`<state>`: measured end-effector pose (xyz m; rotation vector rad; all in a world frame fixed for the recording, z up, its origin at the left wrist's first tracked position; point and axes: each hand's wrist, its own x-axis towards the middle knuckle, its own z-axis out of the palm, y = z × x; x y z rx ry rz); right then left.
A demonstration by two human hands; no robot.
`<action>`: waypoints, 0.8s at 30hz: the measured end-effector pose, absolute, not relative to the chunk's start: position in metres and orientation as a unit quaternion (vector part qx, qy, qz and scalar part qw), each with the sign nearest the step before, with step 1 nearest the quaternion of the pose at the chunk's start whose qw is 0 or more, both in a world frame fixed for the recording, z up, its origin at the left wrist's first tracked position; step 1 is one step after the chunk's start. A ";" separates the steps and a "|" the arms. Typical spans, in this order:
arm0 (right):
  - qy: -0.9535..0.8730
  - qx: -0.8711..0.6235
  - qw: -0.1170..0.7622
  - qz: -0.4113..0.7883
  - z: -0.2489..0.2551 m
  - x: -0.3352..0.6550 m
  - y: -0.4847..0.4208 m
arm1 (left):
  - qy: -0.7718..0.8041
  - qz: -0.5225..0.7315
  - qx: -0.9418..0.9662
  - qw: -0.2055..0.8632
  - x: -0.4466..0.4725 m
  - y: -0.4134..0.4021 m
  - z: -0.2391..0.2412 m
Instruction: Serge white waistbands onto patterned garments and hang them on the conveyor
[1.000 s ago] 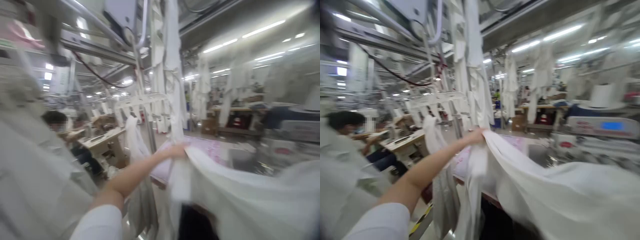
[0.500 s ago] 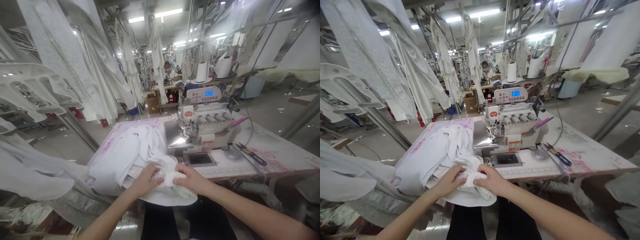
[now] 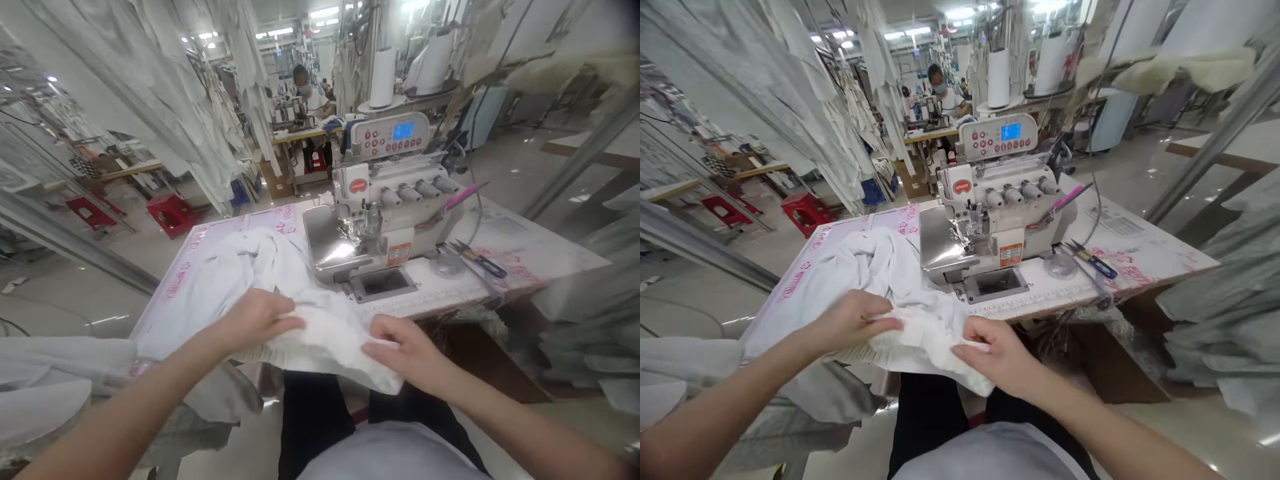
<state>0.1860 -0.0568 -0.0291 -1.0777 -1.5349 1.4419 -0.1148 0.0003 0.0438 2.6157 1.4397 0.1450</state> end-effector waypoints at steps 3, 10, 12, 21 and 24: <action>-0.630 -0.520 0.389 0.425 -0.037 0.212 -0.068 | 0.538 0.055 0.840 0.054 -0.123 0.013 0.040; -0.710 -0.553 0.345 0.267 -0.077 0.218 -0.079 | 0.452 0.048 0.890 -0.034 -0.116 0.015 0.031; -0.745 -0.524 0.327 0.253 -0.068 0.202 -0.067 | 0.408 0.080 0.909 -0.017 -0.093 0.005 0.032; -0.778 -0.410 0.354 0.318 -0.034 0.134 -0.042 | 0.294 0.170 0.935 -0.106 -0.091 -0.017 0.033; -0.811 -0.364 0.414 0.196 -0.040 0.137 -0.044 | 0.306 0.210 0.912 -0.177 -0.117 -0.020 0.021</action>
